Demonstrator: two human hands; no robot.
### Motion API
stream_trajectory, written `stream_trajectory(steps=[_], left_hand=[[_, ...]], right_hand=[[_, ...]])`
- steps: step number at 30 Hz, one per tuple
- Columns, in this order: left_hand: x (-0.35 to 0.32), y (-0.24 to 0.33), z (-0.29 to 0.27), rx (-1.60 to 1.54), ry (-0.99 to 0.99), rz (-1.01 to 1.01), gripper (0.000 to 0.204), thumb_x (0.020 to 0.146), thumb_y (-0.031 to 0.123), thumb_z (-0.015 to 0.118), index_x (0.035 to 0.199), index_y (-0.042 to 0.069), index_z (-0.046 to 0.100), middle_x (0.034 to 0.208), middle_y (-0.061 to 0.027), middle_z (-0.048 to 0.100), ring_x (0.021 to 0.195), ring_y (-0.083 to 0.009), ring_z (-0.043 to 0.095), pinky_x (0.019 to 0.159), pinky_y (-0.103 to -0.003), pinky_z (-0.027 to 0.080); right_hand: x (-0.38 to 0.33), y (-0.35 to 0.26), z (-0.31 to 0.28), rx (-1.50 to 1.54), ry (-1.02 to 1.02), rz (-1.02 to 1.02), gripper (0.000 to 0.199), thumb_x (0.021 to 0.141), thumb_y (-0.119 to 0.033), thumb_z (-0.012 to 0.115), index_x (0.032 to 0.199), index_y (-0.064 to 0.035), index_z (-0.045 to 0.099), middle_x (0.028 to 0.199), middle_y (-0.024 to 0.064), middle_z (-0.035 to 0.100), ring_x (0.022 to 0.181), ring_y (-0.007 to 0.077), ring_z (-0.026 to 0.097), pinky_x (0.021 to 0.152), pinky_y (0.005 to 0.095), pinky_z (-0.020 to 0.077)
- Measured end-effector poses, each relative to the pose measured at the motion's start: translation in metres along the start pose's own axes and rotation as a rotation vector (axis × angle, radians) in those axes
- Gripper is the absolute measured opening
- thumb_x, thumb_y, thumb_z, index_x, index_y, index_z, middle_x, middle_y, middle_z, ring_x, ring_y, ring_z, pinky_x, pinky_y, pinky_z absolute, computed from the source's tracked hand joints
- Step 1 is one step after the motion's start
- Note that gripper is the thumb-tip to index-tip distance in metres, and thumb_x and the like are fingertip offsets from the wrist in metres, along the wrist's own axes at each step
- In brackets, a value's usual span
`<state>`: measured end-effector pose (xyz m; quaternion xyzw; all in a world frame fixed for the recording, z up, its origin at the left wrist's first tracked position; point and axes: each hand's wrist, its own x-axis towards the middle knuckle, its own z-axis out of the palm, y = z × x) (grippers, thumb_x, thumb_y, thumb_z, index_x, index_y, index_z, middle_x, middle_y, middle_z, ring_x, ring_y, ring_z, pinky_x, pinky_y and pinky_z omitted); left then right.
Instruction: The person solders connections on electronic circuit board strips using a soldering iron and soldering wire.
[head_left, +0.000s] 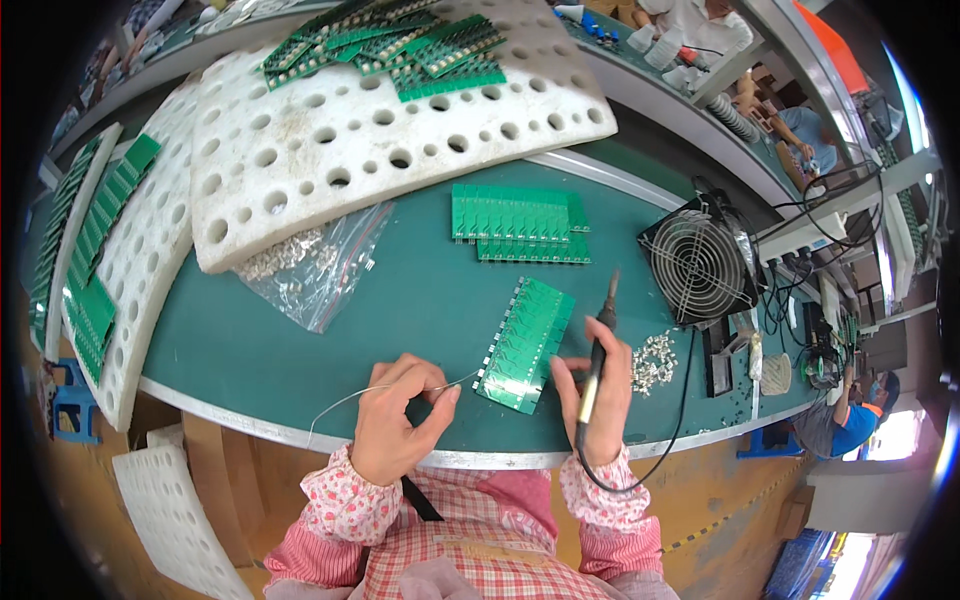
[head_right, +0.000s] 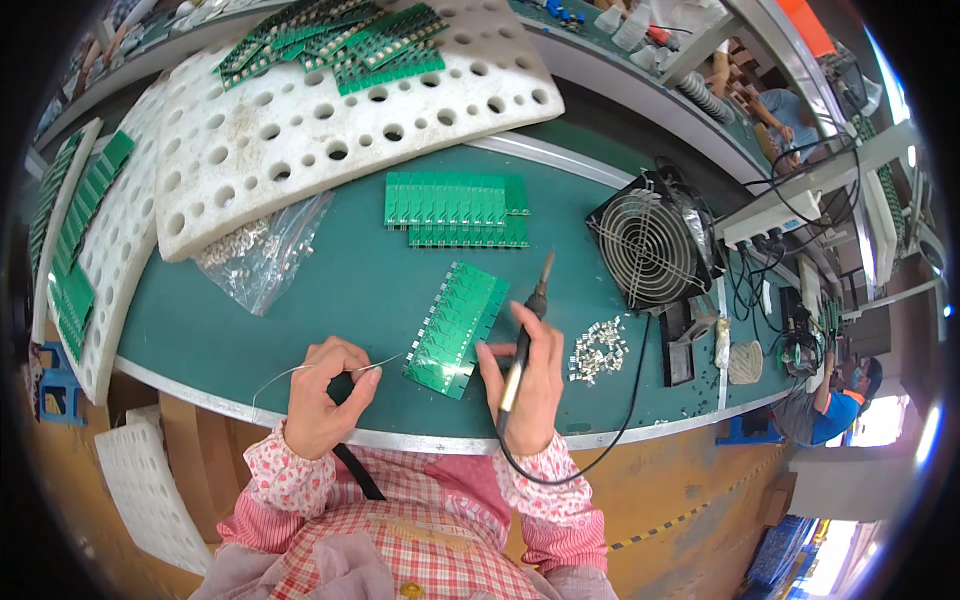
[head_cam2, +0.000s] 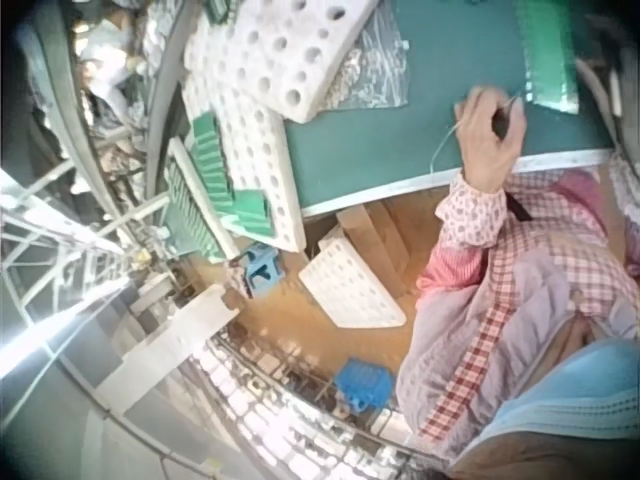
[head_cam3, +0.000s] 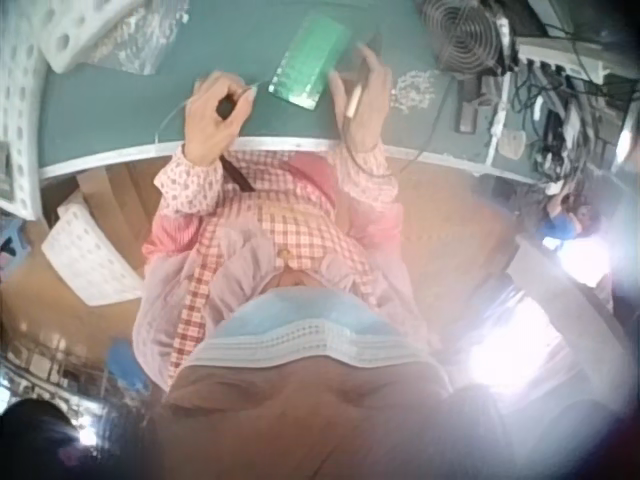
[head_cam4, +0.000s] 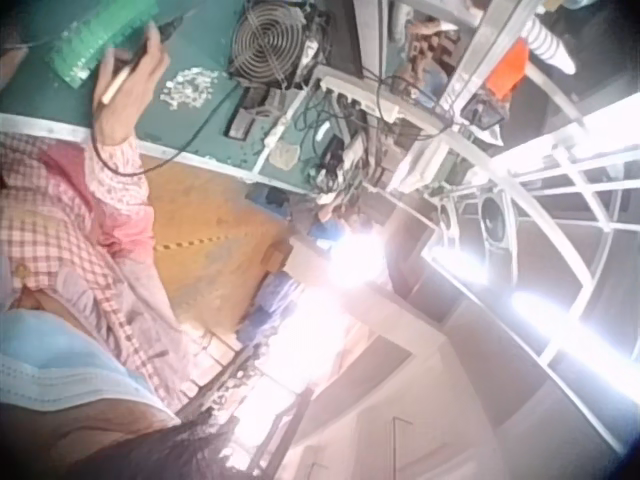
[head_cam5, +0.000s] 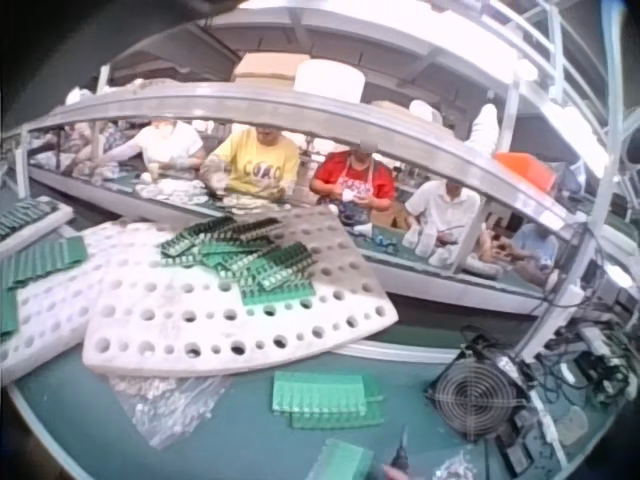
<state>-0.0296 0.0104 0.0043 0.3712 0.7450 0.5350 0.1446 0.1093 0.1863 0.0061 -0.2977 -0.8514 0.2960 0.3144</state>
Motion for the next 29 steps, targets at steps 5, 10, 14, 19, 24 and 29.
stream_trajectory(steps=[5, 10, 14, 19, 24, 29], left_hand=[[0.000, -0.001, -0.005, -0.085, -0.001, -0.011, 0.014, 0.085, 0.004, 0.062, 0.073, 0.002, 0.055, 0.078, -0.0070, 0.060, 0.074, -0.0192, 0.053, 0.074, -0.033, 0.040], [-0.010, -0.012, -0.006, -0.898, 0.148, -0.346, 0.039, 0.103, 0.023, 0.041, 0.073, 0.002, 0.055, 0.079, -0.0078, 0.060, 0.076, -0.0179, 0.055, 0.073, -0.032, 0.043], [-0.021, 0.001, 0.011, -1.321, 0.051, -0.446, 0.020, 0.099, 0.020, 0.051, 0.099, 0.001, 0.058, 0.098, -0.0097, 0.064, 0.094, -0.0203, 0.060, 0.080, -0.036, 0.048], [-0.014, 0.024, 0.026, -1.321, -0.016, -0.495, 0.024, 0.095, 0.010, 0.054, 0.118, 0.001, 0.053, 0.117, -0.0084, 0.062, 0.107, -0.0195, 0.059, 0.089, -0.037, 0.048], [0.010, -0.015, 0.002, -1.287, -0.082, -0.472, 0.017, 0.094, 0.004, 0.057, 0.111, 0.002, 0.056, 0.111, -0.0093, 0.064, 0.098, -0.0170, 0.062, 0.086, -0.034, 0.050], [0.027, -0.043, -0.022, -1.178, -0.277, -0.427, 0.033, 0.093, 0.005, 0.056, 0.125, 0.001, 0.051, 0.116, -0.0104, 0.063, 0.102, -0.0190, 0.062, 0.090, -0.038, 0.049]], right_hand=[[0.018, 0.002, 0.008, 0.229, -0.062, 0.177, 0.059, 0.083, 0.002, 0.068, 0.135, -0.0054, 0.042, 0.114, 0.0128, 0.049, 0.074, 0.0112, 0.061, 0.056, 0.0222, 0.0530], [0.012, -0.018, 0.016, 0.652, 0.074, 0.322, 0.059, 0.087, 0.002, 0.063, 0.139, -0.0022, 0.035, 0.124, 0.0187, 0.048, 0.076, 0.0107, 0.060, 0.058, 0.0224, 0.0550], [0.011, -0.050, 0.019, 0.788, 0.261, 0.333, 0.065, 0.088, -0.001, 0.063, 0.143, -0.0029, 0.027, 0.126, 0.0197, 0.045, 0.079, 0.0134, 0.061, 0.062, 0.0255, 0.0559], [-0.001, -0.059, 0.035, 0.797, 0.340, 0.269, 0.067, 0.087, 0.002, 0.064, 0.142, -0.0001, 0.026, 0.128, 0.0187, 0.042, 0.083, 0.0144, 0.060, 0.063, 0.0263, 0.0580], [-0.002, -0.045, 0.021, 0.716, 0.299, 0.217, 0.065, 0.084, 0.006, 0.062, 0.140, 0.0016, 0.029, 0.126, 0.0174, 0.041, 0.086, 0.0151, 0.060, 0.061, 0.0260, 0.0597], [-0.003, -0.019, 0.012, 0.740, 0.258, 0.218, 0.064, 0.085, 0.003, 0.065, 0.139, 0.0002, 0.031, 0.127, 0.0175, 0.042, 0.091, 0.0167, 0.062, 0.066, 0.0272, 0.0608]])
